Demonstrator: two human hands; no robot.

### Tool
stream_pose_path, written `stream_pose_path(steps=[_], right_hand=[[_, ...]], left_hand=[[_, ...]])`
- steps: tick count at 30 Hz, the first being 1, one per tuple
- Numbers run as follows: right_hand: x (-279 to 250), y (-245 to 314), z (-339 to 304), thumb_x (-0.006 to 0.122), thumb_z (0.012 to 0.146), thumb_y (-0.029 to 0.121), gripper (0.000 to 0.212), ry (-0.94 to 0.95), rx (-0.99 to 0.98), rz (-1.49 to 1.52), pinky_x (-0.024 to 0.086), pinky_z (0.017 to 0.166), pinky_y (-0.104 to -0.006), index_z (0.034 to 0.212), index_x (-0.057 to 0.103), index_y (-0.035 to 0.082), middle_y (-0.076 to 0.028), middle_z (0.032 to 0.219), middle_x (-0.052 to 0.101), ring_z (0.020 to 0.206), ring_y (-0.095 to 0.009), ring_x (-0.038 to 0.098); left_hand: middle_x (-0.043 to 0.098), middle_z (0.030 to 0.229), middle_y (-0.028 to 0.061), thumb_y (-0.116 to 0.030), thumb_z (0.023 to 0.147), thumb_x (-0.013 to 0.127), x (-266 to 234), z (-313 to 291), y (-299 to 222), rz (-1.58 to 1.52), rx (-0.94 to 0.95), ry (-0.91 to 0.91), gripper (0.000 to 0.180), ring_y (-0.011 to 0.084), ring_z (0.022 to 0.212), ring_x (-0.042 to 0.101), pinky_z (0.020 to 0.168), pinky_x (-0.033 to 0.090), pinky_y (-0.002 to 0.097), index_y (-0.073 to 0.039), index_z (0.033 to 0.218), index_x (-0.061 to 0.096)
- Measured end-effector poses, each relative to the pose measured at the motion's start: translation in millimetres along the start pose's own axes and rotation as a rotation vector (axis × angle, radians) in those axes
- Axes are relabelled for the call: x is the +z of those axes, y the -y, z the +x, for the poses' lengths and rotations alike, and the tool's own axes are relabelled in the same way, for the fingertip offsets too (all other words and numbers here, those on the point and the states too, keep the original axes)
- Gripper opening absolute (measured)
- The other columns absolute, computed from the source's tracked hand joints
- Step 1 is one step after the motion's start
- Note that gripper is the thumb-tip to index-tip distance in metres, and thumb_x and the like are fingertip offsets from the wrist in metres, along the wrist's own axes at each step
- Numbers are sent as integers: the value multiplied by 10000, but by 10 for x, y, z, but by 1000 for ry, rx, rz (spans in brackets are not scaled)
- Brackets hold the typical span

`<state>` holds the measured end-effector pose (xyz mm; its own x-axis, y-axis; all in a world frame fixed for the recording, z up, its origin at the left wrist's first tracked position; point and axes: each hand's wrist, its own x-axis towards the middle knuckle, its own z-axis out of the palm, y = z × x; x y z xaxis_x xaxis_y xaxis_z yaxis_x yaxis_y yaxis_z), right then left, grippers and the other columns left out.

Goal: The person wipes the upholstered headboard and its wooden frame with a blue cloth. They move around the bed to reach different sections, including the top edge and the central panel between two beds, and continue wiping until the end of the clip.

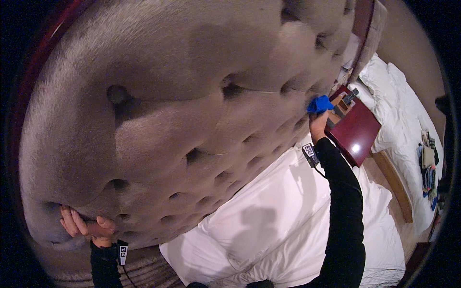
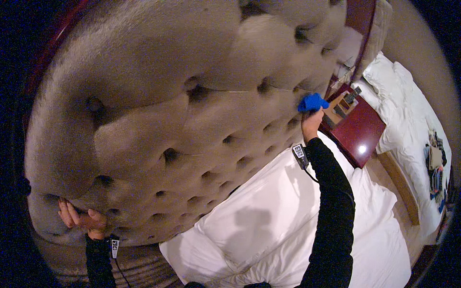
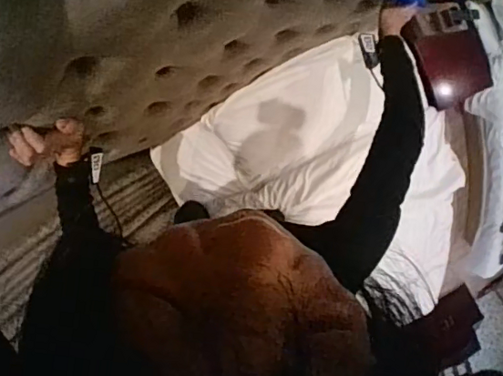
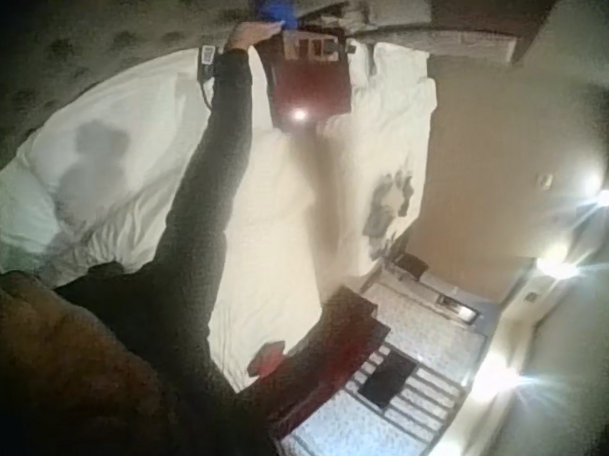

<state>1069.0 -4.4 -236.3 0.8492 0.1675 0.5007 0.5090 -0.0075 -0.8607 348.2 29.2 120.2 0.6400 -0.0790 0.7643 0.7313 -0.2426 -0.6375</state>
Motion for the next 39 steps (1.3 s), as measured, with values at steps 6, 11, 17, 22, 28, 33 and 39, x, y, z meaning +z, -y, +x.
stream_pose_path(steps=[6, 11, 17, 22, 28, 33, 39], right_hand=[[-255, 704, 640, 577, 816, 58, 402, -160, -405, -310, 417, 1006, -485, 1218, 603, 57, -209, 1174, 612, 1119, -396, 559], [-88, 434, 513, 547, 1002, 328, 295, 104, 692, 914, 508, 836, -326, 1228, 647, 167, -2, 1031, 679, 953, -187, 638], [-422, 613, 170, 651, 910, 148, 350, 302, 52, 201, 475, 967, -348, 1241, 613, 43, -107, 1094, 684, 1069, -250, 632], [-135, 1590, 131, 615, 875, 85, 431, -84, -370, -164, 380, 1050, -461, 1292, 519, 32, -244, 1273, 496, 1179, -433, 485], [34, 1737, -537, 639, 809, 139, 481, -166, -290, -120, 330, 1023, -431, 1266, 503, 71, -223, 1209, 437, 1131, -423, 412], [-161, 1412, -1055, 636, 733, 19, 513, 104, -195, -83, 360, 1009, -440, 1228, 512, 71, -217, 1151, 430, 1136, -429, 439], [-304, 905, -658, 635, 798, 83, 415, -115, -261, -30, 361, 1026, -457, 1208, 575, 59, -203, 1156, 507, 1169, -413, 474]], left_hand=[[486, 1411, 258, -411, 1043, 387, 19, -11, 7, 0, 16, -12, 558, 395, 1251, 468, 1114, 301, 556, 14, 1404, 406], [470, 1415, 251, -427, 1044, 364, 8, -28, 12, 24, 22, 3, 568, 395, 1269, 448, 1109, 294, 554, 13, 1402, 393], [490, 1415, 253, -430, 1038, 375, 16, 10, -9, 15, 10, -2, 564, 400, 1267, 460, 1101, 313, 563, 5, 1395, 415], [495, 1420, 244, -427, 1044, 362, 22, 41, -24, 27, 13, -14, 556, 397, 1269, 473, 1094, 322, 558, 2, 1394, 416], [493, 1424, 249, -425, 1041, 371, 7, 35, -1, 51, 45, -2, 561, 402, 1285, 474, 1094, 319, 555, 8, 1395, 413], [487, 1428, 252, -432, 1039, 376, 8, 35, -17, 36, 40, -8, 571, 407, 1293, 468, 1094, 317, 560, 19, 1387, 420], [465, 1450, 237, -462, 1043, 366, 14, 51, -35, 40, 31, -13, 601, 396, 1300, 465, 1102, 305, 561, 21, 1396, 419]])
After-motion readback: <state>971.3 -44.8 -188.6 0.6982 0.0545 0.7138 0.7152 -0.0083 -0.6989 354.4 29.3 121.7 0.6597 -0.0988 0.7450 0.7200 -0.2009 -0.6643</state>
